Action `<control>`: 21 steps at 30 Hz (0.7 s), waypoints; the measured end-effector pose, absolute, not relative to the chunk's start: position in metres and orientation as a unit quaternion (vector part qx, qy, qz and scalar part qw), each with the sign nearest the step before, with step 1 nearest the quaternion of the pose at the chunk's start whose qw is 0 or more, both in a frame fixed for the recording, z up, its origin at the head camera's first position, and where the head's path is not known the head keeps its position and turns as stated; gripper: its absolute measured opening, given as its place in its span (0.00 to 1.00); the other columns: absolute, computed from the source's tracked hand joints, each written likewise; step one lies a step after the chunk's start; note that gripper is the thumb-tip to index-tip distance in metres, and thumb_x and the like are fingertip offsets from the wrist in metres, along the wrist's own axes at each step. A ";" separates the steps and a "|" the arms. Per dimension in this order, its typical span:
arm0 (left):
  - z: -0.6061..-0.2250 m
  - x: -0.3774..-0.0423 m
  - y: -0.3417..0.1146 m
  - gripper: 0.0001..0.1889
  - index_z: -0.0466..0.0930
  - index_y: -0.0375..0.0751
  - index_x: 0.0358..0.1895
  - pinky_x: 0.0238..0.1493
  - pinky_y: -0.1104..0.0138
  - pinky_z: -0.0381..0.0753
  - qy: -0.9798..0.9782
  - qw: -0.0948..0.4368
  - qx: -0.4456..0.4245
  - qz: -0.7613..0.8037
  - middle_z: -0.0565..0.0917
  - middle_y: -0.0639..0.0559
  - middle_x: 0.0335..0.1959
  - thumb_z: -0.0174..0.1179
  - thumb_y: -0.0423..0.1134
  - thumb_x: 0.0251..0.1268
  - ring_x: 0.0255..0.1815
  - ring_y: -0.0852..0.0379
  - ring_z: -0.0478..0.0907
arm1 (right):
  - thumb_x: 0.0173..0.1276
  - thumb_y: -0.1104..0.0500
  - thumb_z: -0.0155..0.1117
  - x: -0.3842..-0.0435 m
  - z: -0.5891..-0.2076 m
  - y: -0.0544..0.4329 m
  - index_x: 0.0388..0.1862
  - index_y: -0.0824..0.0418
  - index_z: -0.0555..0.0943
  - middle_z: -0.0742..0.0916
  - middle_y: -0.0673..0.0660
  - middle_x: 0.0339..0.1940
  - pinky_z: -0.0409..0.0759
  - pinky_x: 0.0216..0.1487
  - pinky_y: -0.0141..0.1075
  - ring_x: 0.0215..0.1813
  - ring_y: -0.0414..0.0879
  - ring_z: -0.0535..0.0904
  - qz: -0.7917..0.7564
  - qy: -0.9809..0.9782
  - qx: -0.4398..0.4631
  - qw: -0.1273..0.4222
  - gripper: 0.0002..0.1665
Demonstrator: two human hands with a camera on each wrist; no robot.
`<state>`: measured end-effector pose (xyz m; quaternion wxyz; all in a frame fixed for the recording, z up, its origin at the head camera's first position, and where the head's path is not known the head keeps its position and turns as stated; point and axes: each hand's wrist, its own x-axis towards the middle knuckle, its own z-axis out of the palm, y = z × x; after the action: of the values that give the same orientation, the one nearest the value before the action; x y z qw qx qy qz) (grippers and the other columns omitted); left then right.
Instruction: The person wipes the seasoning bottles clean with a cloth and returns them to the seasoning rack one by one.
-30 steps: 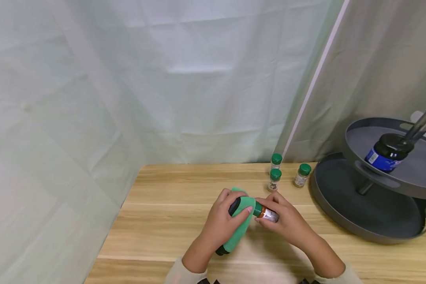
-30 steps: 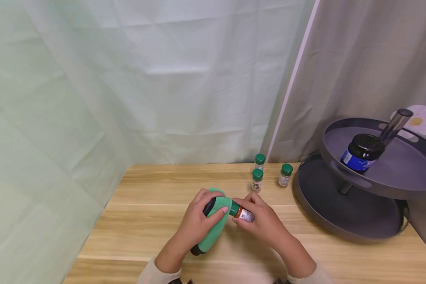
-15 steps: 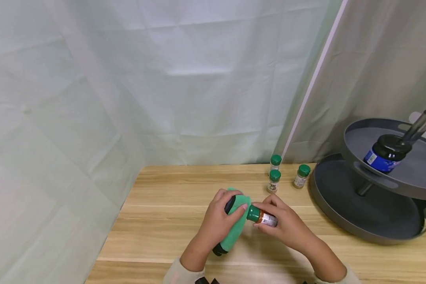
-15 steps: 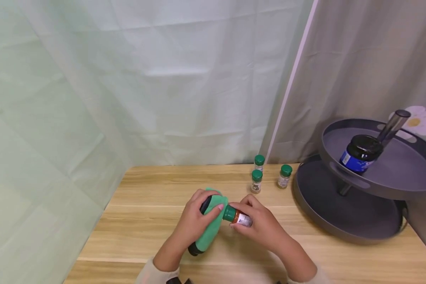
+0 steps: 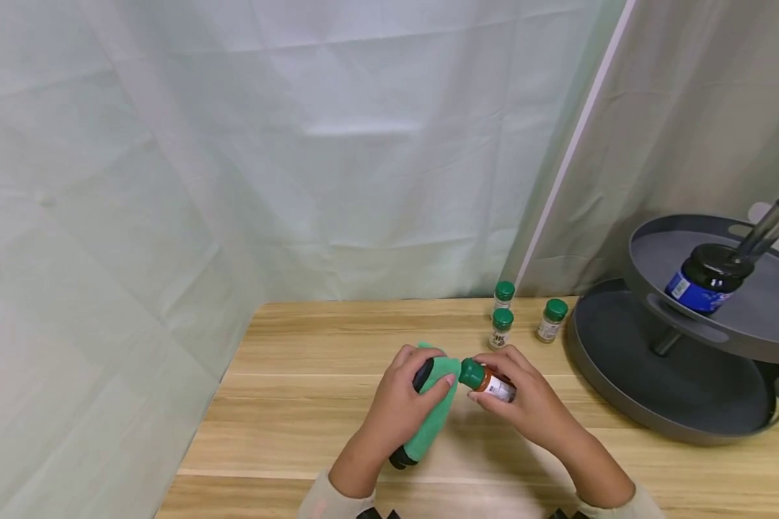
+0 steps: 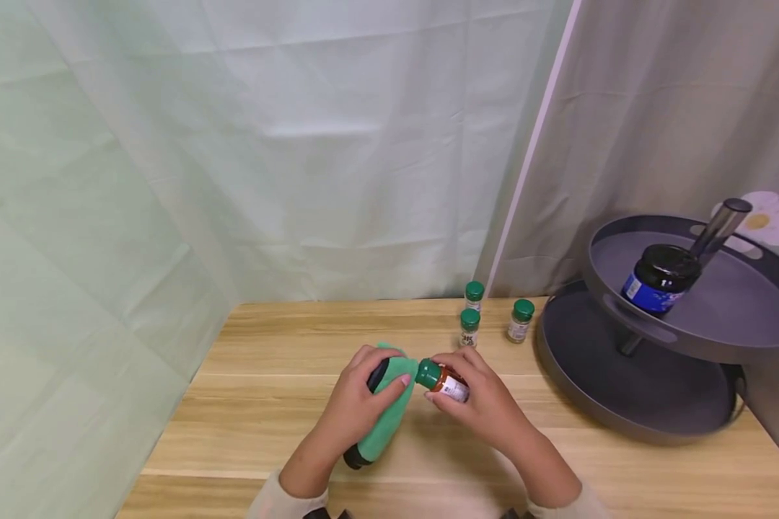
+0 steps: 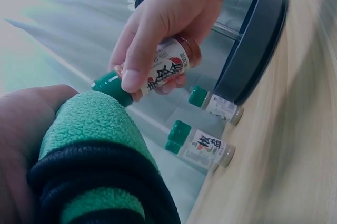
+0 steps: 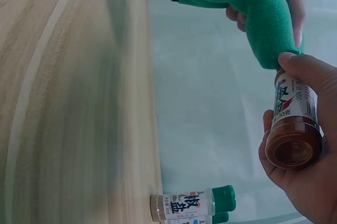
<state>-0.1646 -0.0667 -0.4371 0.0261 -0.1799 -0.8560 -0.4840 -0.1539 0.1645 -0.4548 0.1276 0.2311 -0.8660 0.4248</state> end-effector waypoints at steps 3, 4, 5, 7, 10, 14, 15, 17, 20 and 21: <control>-0.436 -0.163 -0.067 0.19 0.80 0.58 0.58 0.47 0.64 0.78 -0.856 0.018 -0.181 -0.483 0.75 0.58 0.49 0.61 0.59 0.70 0.46 0.59 0.75 | 0.62 0.53 0.76 -0.155 -0.456 0.164 0.59 0.46 0.80 0.78 0.43 0.49 0.81 0.43 0.30 0.44 0.35 0.77 0.422 -0.870 0.226 0.121 0.26; -0.436 -0.163 -0.067 0.19 0.79 0.59 0.58 0.47 0.65 0.78 -0.855 0.013 -0.181 -0.485 0.75 0.59 0.49 0.61 0.60 0.69 0.46 0.59 0.75 | 0.62 0.53 0.77 -0.155 -0.456 0.163 0.59 0.47 0.80 0.78 0.43 0.49 0.81 0.43 0.30 0.44 0.35 0.77 0.421 -0.871 0.225 0.119 0.26; -0.436 -0.163 -0.067 0.19 0.79 0.60 0.58 0.47 0.65 0.78 -0.854 0.009 -0.180 -0.489 0.75 0.60 0.49 0.61 0.60 0.69 0.46 0.60 0.75 | 0.62 0.53 0.77 -0.155 -0.456 0.163 0.59 0.47 0.80 0.78 0.43 0.49 0.81 0.43 0.30 0.44 0.34 0.77 0.420 -0.871 0.224 0.118 0.26; -0.435 -0.163 -0.067 0.19 0.79 0.62 0.58 0.46 0.66 0.78 -0.850 0.003 -0.181 -0.494 0.75 0.60 0.48 0.61 0.61 0.69 0.45 0.60 0.75 | 0.62 0.53 0.77 -0.155 -0.457 0.162 0.58 0.47 0.81 0.79 0.43 0.48 0.81 0.42 0.30 0.44 0.34 0.77 0.421 -0.871 0.224 0.115 0.26; -0.434 -0.162 -0.067 0.18 0.78 0.65 0.57 0.45 0.67 0.78 -0.845 -0.002 -0.184 -0.503 0.75 0.61 0.48 0.61 0.62 0.68 0.45 0.60 0.76 | 0.62 0.53 0.77 -0.155 -0.457 0.161 0.58 0.46 0.81 0.78 0.43 0.47 0.81 0.40 0.30 0.42 0.34 0.77 0.425 -0.869 0.229 0.107 0.25; -0.432 -0.161 -0.067 0.18 0.78 0.64 0.57 0.45 0.67 0.79 -0.842 -0.004 -0.186 -0.506 0.74 0.61 0.48 0.61 0.61 0.68 0.45 0.60 0.76 | 0.62 0.51 0.76 -0.154 -0.458 0.160 0.58 0.44 0.81 0.78 0.43 0.47 0.81 0.39 0.30 0.42 0.35 0.77 0.429 -0.866 0.237 0.095 0.25; -0.432 -0.161 -0.067 0.19 0.79 0.63 0.58 0.45 0.66 0.79 -0.841 -0.004 -0.187 -0.507 0.74 0.61 0.48 0.61 0.61 0.68 0.45 0.60 0.76 | 0.62 0.51 0.76 -0.153 -0.457 0.160 0.58 0.44 0.81 0.78 0.43 0.47 0.81 0.39 0.30 0.42 0.36 0.77 0.431 -0.865 0.239 0.091 0.25; -0.431 -0.161 -0.068 0.19 0.78 0.64 0.58 0.45 0.66 0.79 -0.840 -0.003 -0.189 -0.509 0.74 0.61 0.48 0.62 0.61 0.68 0.45 0.60 0.76 | 0.61 0.52 0.77 -0.152 -0.457 0.159 0.57 0.45 0.81 0.78 0.44 0.47 0.82 0.40 0.30 0.42 0.37 0.78 0.434 -0.863 0.243 0.087 0.25; -0.432 -0.162 -0.068 0.17 0.78 0.66 0.57 0.46 0.66 0.79 -0.834 -0.002 -0.189 -0.519 0.75 0.62 0.48 0.63 0.60 0.68 0.45 0.59 0.76 | 0.61 0.52 0.77 -0.151 -0.456 0.159 0.58 0.46 0.82 0.79 0.44 0.47 0.83 0.40 0.30 0.43 0.37 0.79 0.438 -0.860 0.248 0.079 0.25; -0.432 -0.162 -0.068 0.17 0.78 0.67 0.56 0.46 0.66 0.79 -0.831 -0.002 -0.188 -0.523 0.75 0.62 0.48 0.63 0.60 0.68 0.45 0.59 0.76 | 0.61 0.52 0.77 -0.151 -0.456 0.159 0.58 0.46 0.82 0.79 0.44 0.47 0.83 0.40 0.30 0.43 0.37 0.79 0.439 -0.860 0.250 0.077 0.25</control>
<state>-0.1625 -0.0685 -0.4321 -0.0017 -0.1882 -0.8311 -0.5233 -0.1510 0.1589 -0.4561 0.0774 0.2497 -0.8597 0.4388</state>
